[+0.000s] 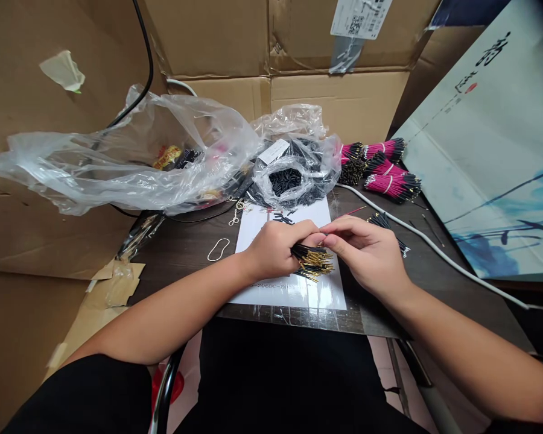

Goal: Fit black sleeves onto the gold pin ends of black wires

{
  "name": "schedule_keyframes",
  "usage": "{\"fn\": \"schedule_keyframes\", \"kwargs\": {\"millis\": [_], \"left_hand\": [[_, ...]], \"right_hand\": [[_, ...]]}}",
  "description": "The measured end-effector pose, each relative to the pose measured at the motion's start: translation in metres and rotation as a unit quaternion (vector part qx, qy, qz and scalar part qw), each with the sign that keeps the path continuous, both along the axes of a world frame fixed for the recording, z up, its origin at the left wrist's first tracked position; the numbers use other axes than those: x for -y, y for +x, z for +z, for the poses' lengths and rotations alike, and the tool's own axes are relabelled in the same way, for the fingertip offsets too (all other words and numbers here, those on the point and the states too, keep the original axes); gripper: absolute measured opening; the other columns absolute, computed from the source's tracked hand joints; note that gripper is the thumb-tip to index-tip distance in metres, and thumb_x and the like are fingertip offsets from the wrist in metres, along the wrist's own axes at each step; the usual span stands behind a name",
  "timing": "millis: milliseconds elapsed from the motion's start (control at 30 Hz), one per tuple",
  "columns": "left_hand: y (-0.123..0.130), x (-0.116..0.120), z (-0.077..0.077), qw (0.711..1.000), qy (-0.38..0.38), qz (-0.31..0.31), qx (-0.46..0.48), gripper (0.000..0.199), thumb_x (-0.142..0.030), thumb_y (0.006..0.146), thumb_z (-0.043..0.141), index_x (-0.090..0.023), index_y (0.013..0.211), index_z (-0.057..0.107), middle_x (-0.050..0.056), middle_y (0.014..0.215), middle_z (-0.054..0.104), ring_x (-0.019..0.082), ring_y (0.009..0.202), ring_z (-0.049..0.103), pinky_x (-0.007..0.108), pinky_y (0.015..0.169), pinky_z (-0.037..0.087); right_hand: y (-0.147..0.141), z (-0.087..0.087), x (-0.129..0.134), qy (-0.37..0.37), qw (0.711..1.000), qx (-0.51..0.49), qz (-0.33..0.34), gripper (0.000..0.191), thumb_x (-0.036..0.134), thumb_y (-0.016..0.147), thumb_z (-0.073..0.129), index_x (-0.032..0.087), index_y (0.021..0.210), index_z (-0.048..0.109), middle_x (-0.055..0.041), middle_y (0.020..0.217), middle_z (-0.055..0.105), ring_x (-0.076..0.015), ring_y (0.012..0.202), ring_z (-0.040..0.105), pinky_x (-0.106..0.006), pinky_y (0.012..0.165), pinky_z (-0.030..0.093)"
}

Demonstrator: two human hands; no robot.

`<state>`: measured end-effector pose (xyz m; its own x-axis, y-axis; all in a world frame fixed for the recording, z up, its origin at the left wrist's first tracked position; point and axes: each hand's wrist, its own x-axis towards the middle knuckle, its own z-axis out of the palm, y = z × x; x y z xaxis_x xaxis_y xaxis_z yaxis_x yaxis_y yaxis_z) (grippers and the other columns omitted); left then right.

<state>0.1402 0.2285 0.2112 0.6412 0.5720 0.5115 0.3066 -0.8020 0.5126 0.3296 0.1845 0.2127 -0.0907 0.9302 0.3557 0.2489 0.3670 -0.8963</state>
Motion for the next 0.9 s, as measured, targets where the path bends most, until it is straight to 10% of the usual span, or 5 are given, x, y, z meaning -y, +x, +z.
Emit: {"fn": "schedule_keyframes", "kwargs": {"millis": [567,900], "left_hand": [[0.000,-0.005,0.001,0.981,0.137,0.028,-0.137,0.034,-0.039,0.098,0.036,-0.018,0.084,0.058,-0.001,0.054,0.054,0.012,0.050,0.055,0.023,0.049,0.033],[-0.001,-0.008,0.001,0.971,0.172,0.085,-0.142,0.029,-0.036,0.097,0.038,-0.018,0.084,0.058,-0.003,0.049,0.052,0.011,0.045,0.052,0.024,0.046,0.029]], "right_hand": [[0.018,0.006,-0.007,0.196,0.942,0.273,0.024,0.012,0.020,0.083,0.058,0.024,0.093,0.063,-0.0020,0.086,0.067,-0.0154,0.079,0.061,-0.034,0.077,0.050],[0.026,0.017,0.001,0.269,0.930,0.249,-0.003,0.020,0.013,0.074,0.063,0.025,0.090,0.060,-0.0015,0.076,0.066,-0.0157,0.070,0.060,-0.034,0.068,0.050]]}}
